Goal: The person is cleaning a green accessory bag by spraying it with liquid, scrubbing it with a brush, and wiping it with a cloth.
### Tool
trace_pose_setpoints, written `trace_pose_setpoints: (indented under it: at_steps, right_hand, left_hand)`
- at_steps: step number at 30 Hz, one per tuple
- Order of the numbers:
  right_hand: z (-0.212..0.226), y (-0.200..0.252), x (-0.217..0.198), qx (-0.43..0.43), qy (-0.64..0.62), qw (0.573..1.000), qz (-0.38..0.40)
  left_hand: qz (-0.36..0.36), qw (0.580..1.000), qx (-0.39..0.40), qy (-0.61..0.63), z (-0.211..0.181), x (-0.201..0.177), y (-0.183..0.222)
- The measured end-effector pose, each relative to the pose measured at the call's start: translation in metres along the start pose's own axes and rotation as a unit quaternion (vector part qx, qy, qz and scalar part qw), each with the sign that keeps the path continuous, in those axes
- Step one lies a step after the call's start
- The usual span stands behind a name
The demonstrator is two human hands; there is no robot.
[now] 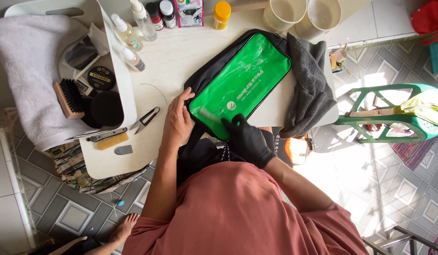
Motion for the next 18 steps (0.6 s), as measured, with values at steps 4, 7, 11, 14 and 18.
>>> trace_pose_setpoints:
  at_steps: [4,7,11,14,18]
  right_hand:
    - [-0.117,-0.041,0.042,-0.125,0.185,0.965,-0.135]
    - [-0.13,-0.061,-0.064,-0.042,0.147,0.952,-0.267]
    - [-0.11,-0.038,-0.036,-0.006,0.33,0.903,-0.275]
    - [-0.087,-0.006,0.016,-0.039,-0.022,0.997,-0.069]
    - [-0.119,-0.031,0.007,-0.101,0.191,0.964,-0.154]
  left_hand:
    - [0.002,1.0,0.009,-0.007,-0.008,-0.003,-0.001]
    - [-0.001,1.0,0.006,-0.012,-0.007,-0.001,-0.001]
    - [0.001,1.0,0.005,-0.014,-0.008,-0.002,0.002]
    - [-0.004,1.0,0.021,-0.004,-0.012,-0.004,-0.001]
    - [-0.011,0.999,0.03,-0.008,-0.014,-0.005,-0.001]
Point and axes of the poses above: each hand's wrist, its own y-axis away from the middle knuckle, its own x-axis out of the palm, z = x × y, the point moved 10 cm from there along -y, towards the middle knuckle, and after that the axes turned 4 degrees about -x, right-handed, at the moved point
